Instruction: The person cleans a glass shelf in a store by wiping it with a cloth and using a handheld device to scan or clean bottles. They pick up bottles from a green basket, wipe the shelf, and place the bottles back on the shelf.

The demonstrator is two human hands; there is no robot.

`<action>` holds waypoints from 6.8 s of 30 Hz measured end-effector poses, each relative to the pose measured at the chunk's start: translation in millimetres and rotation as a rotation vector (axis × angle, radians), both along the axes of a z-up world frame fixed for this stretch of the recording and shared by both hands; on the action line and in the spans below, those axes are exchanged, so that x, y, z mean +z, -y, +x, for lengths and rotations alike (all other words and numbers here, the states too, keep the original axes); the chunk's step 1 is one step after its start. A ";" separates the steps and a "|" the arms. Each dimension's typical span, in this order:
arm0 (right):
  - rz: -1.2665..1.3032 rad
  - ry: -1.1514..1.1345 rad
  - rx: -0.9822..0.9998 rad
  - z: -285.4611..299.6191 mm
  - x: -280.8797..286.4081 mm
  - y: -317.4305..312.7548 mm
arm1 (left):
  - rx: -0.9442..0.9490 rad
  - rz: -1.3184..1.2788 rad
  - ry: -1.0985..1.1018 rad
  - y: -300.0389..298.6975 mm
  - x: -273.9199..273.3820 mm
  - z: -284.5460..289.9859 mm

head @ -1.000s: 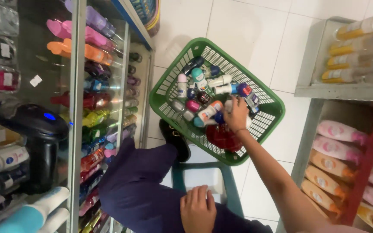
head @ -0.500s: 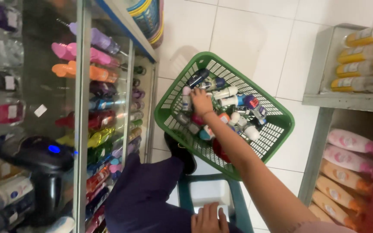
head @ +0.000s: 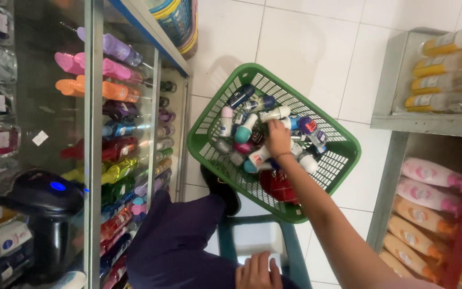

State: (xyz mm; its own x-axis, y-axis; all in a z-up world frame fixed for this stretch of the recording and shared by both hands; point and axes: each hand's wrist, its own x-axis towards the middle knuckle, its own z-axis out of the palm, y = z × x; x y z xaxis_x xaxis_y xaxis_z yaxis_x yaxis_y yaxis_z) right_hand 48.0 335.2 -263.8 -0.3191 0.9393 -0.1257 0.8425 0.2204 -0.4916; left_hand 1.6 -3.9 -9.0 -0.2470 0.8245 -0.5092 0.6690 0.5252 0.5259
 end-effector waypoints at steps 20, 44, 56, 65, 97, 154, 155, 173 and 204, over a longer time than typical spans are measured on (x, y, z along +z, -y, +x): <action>0.148 -0.080 0.458 39.6 153.7 45.5 | 0.152 0.349 -0.144 5.3 56.4 -18.9; -1.847 -0.886 0.313 16.4 434.3 408.1 | 0.965 0.983 0.601 214.0 231.0 -29.3; -1.466 -0.849 0.642 14.2 423.1 364.3 | 0.970 0.483 -0.711 107.0 303.6 -221.3; -1.429 -0.990 0.571 13.3 437.0 372.3 | 1.165 0.656 -0.704 58.9 189.4 -317.3; -0.720 -0.828 1.039 -10.6 426.4 349.2 | 0.636 1.284 -0.107 205.2 313.0 -84.1; -0.577 -0.661 1.318 -37.3 425.8 432.7 | 0.926 1.341 -0.436 320.2 331.8 -36.4; -0.603 -0.668 1.242 -29.7 402.3 426.9 | 0.921 1.364 -0.697 313.7 324.4 -36.0; -1.577 -1.500 0.808 -70.6 518.9 461.8 | 0.797 1.230 -0.471 308.1 226.8 12.4; -1.243 -1.328 0.594 -68.0 512.2 434.4 | 0.646 1.188 -0.519 267.7 241.1 -5.0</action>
State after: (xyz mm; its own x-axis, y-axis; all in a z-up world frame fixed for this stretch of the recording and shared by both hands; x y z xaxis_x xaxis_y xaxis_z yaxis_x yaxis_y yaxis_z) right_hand -20.0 -99.3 248.3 -0.9614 0.2747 0.0162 -0.1942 -0.6356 -0.7472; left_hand -3.4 -271.5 232.1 -0.6729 0.3639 0.6440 0.7356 0.2379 0.6342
